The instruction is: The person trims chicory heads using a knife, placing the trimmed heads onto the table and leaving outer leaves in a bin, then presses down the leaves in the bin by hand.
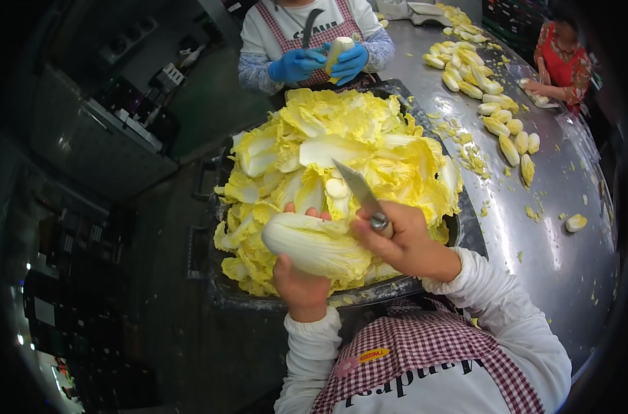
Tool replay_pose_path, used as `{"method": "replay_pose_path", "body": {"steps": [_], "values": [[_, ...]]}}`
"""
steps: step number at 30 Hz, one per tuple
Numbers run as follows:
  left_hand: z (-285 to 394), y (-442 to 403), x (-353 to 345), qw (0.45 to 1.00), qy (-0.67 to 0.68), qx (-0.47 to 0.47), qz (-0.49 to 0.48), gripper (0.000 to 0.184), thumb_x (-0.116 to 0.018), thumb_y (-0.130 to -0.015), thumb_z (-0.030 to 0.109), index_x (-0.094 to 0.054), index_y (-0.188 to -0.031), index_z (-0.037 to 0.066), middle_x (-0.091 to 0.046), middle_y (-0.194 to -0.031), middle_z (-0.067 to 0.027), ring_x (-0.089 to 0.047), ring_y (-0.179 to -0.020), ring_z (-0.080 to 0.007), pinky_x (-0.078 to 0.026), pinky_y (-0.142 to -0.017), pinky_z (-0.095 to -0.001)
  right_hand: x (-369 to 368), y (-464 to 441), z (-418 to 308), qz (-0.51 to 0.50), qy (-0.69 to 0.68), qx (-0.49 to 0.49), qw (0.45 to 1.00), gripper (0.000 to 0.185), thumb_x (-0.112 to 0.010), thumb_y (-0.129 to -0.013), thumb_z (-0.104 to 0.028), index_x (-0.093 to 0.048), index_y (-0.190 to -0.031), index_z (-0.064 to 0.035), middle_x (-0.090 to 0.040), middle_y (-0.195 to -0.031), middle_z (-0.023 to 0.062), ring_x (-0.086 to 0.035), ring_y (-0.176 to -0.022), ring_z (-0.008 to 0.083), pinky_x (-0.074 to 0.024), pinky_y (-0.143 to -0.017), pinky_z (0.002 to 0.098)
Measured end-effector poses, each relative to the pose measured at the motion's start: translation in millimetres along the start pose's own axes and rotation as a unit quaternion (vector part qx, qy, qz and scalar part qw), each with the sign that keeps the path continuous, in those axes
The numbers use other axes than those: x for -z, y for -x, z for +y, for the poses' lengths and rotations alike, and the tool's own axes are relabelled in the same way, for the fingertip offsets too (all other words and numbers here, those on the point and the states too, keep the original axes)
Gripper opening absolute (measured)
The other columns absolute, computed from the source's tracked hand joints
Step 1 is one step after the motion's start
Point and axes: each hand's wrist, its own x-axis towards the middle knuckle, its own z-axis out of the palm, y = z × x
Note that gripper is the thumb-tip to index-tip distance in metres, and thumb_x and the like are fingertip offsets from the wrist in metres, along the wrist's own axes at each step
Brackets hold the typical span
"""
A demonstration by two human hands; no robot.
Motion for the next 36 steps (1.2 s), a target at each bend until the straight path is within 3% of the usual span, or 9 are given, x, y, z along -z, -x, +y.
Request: {"method": "replay_pose_path", "body": {"steps": [5,9,11,18,20,23,25,27,36], "values": [[-0.8,-1.1,-9.2,0.996,0.069,0.030,-0.043,0.069,-0.058,-0.086,0.044,-0.034,-0.140,0.009,-0.042,-0.137,-0.0202,-0.042,-0.125,-0.0362,-0.033,-0.107,-0.0497,2.6,-0.8,4.8,-0.006,0.069,0.107,0.992,0.025,-0.072,-0.075,-0.009,-0.062,-0.097,-0.0041,-0.063,-0.080,0.0137,-0.063,-0.070,0.0274,-0.0492,-0.062,0.0322],[-3.7,4.2,0.0,0.993,0.063,0.062,0.077,0.061,-0.063,-0.085,0.039,-0.041,-0.133,0.007,-0.052,-0.127,-0.0119,-0.052,-0.116,-0.0281,-0.043,-0.099,-0.0461,5.7,-3.3,2.3,0.011,0.109,0.209,0.972,0.030,-0.073,-0.071,-0.005,-0.061,-0.098,-0.0046,-0.063,-0.081,0.0127,-0.063,-0.070,0.0284,-0.0500,-0.062,0.0330],[0.7,3.9,-6.0,0.987,-0.084,0.106,0.087,0.063,-0.066,-0.083,0.034,-0.040,-0.133,0.006,-0.052,-0.126,-0.0122,-0.052,-0.116,-0.0282,-0.043,-0.100,-0.0460,10.0,-6.0,2.5,0.018,0.126,0.213,0.969,0.031,-0.073,-0.069,-0.004,-0.061,-0.099,-0.0048,-0.063,-0.081,0.0125,-0.063,-0.070,0.0286,-0.0503,-0.062,0.0332],[10.2,7.5,-13.9,0.994,0.010,0.064,0.092,0.072,-0.058,-0.064,0.009,-0.039,-0.133,0.004,-0.049,-0.126,-0.0202,-0.046,-0.120,-0.0372,-0.036,-0.104,-0.0515,37.0,-41.3,3.7,0.105,0.121,-0.045,0.986,0.024,-0.071,-0.079,-0.014,-0.063,-0.098,-0.0016,-0.064,-0.082,0.0143,-0.064,-0.070,0.0260,-0.0501,-0.062,0.0315],[11.7,5.5,-13.4,0.990,0.086,0.061,0.089,0.076,-0.055,-0.061,0.010,-0.039,-0.134,0.004,-0.047,-0.130,-0.0216,-0.041,-0.125,-0.0390,-0.030,-0.107,-0.0532,32.7,-53.7,15.9,0.168,0.232,0.218,0.933,0.032,-0.073,-0.078,-0.021,-0.063,-0.100,-0.0005,-0.065,-0.086,0.0167,-0.065,-0.074,0.0265,-0.0499,-0.065,0.0318],[12.6,4.2,-3.9,0.994,0.099,0.028,0.042,0.077,-0.055,-0.062,0.009,-0.037,-0.137,0.004,-0.046,-0.132,-0.0202,-0.039,-0.127,-0.0375,-0.030,-0.108,-0.0516,28.6,-49.0,13.7,0.115,0.222,0.215,0.944,0.041,-0.075,-0.076,-0.026,-0.063,-0.105,0.0001,-0.065,-0.092,0.0192,-0.065,-0.078,0.0284,-0.0499,-0.068,0.0319],[13.8,6.6,-10.6,0.993,0.092,0.001,0.070,0.078,-0.054,-0.062,0.008,-0.036,-0.138,0.005,-0.046,-0.132,-0.0189,-0.040,-0.127,-0.0365,-0.030,-0.109,-0.0506,20.2,-27.2,0.5,-0.040,0.017,-0.024,0.999,0.043,-0.075,-0.078,-0.031,-0.063,-0.105,-0.0003,-0.064,-0.078,0.0133,-0.061,-0.067,0.0172,-0.0488,-0.062,0.0294],[13.2,9.4,-12.0,0.991,0.085,-0.025,0.102,0.079,-0.054,-0.062,0.007,-0.036,-0.138,0.006,-0.046,-0.133,-0.0176,-0.041,-0.127,-0.0356,-0.029,-0.109,-0.0496,5.4,-7.6,1.2,-0.125,-0.053,-0.031,0.990,0.039,-0.074,-0.080,-0.031,-0.064,-0.103,-0.0004,-0.060,-0.069,0.0091,-0.056,-0.061,0.0109,-0.0462,-0.057,0.0275],[6.6,12.2,-10.3,0.997,-0.072,-0.017,-0.030,0.070,-0.055,-0.087,0.014,-0.020,-0.146,0.008,-0.040,-0.138,-0.0151,-0.042,-0.125,-0.0315,-0.034,-0.106,-0.0469,-7.1,11.6,15.9,-0.023,-0.113,-0.117,0.986,0.025,-0.068,-0.086,-0.022,-0.065,-0.101,-0.0022,-0.063,-0.071,0.0050,-0.054,-0.062,0.0078,-0.0442,-0.057,0.0251]]}}
